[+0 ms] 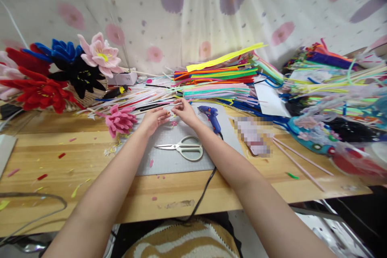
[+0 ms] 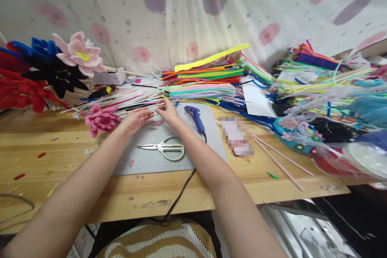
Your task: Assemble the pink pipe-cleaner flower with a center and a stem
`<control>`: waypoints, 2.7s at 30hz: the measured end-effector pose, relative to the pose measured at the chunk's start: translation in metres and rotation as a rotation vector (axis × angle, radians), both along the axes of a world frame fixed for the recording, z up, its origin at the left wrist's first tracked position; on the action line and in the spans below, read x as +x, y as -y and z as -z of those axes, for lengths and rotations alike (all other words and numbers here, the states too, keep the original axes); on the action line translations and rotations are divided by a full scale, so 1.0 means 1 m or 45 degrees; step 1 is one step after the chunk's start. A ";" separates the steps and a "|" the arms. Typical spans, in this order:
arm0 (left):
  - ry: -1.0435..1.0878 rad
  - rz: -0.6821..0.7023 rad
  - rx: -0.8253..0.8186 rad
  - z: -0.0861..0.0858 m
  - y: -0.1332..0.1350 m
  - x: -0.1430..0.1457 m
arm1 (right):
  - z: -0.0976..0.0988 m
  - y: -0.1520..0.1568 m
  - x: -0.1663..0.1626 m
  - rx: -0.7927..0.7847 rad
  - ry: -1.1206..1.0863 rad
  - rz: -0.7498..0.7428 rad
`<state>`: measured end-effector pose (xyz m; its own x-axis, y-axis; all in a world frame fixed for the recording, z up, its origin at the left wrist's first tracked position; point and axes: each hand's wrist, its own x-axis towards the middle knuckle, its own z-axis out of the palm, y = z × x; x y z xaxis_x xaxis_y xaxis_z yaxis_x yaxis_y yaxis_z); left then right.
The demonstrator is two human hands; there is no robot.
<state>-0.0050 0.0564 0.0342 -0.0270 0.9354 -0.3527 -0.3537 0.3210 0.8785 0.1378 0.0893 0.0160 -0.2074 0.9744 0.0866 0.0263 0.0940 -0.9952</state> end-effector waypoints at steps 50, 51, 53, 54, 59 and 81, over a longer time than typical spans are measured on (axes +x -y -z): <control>-0.980 0.382 0.167 0.006 -0.024 0.001 | 0.026 0.028 0.033 0.220 0.304 -0.010; -0.995 0.392 0.172 0.008 -0.024 0.000 | 0.026 0.028 0.032 0.230 0.320 -0.022; -1.025 0.429 0.172 0.011 -0.025 -0.002 | 0.025 0.030 0.031 0.254 0.370 -0.043; -1.043 0.453 0.166 0.012 -0.025 -0.003 | 0.025 0.031 0.031 0.265 0.399 -0.052; -1.112 0.522 0.125 0.016 -0.025 -0.006 | 0.024 0.034 0.030 0.350 0.509 -0.111; -1.330 0.567 0.136 0.011 -0.022 -0.002 | 0.023 0.037 0.029 0.480 0.606 -0.195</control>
<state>-0.0068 0.0784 0.0229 0.0811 0.9592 -0.2709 0.6932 0.1410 0.7068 0.1670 0.0524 -0.0069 -0.4424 0.8512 0.2822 0.4173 0.4740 -0.7754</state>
